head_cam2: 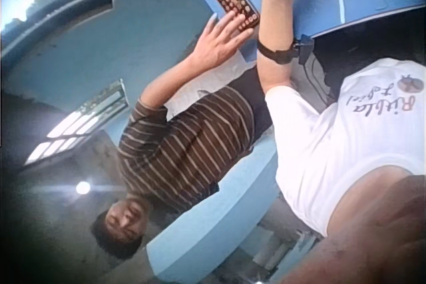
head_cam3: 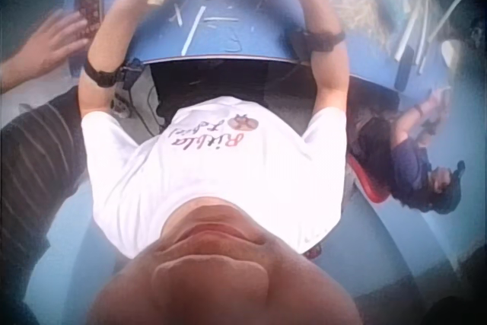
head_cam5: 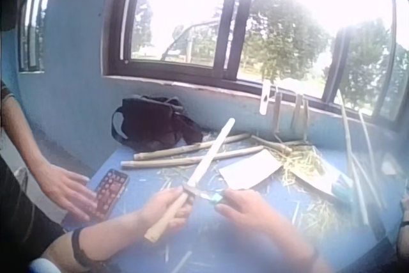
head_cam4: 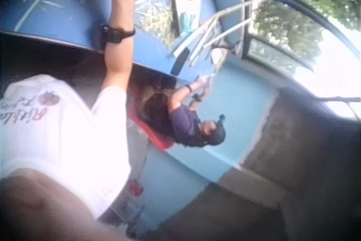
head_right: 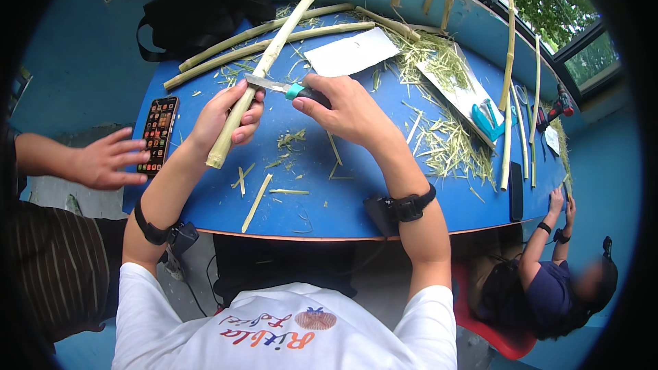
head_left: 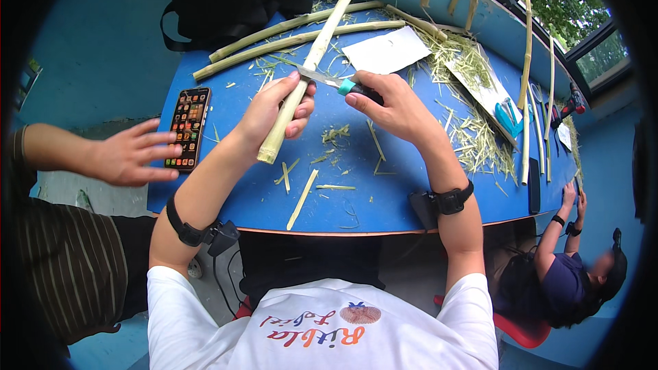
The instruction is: The recorder uses a small scraper and sandpaper to smooth and finish a bamboo stick.
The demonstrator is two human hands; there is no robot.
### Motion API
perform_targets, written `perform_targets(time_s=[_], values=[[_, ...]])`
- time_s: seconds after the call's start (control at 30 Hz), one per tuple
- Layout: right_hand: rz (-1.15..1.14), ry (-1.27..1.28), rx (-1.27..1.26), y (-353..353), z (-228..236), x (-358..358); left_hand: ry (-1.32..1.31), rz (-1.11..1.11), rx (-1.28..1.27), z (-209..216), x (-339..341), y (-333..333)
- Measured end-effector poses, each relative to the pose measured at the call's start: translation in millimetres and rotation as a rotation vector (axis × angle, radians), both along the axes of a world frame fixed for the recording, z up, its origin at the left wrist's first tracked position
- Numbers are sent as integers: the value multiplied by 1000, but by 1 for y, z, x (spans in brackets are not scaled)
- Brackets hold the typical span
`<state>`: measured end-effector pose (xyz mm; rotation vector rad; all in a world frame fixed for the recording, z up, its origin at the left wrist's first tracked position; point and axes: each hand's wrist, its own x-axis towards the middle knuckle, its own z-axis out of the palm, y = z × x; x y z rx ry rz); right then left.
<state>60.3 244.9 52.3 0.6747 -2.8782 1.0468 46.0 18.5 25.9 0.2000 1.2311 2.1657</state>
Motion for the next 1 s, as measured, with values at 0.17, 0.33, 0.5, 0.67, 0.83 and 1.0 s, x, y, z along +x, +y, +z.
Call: perform_targets(time_s=[0.17,0.33,0.5,0.67,0.83,1.0], values=[[-71,54,16,0,-2,-1,21,-31,18,1,-1,1],[-217,131,21,0,-2,-3,45,-72,-9,0,-2,0],[-267,251,63,-3,-5,-6,55,-92,-13,-4,-5,-3],[-280,405,103,-9,-10,-10,31,-136,69,-6,-9,-10],[-218,190,48,0,-2,-8,20,-141,153,-4,-7,-5],[-79,181,-51,0,-7,-6,-46,-22,92,4,-1,-1]])
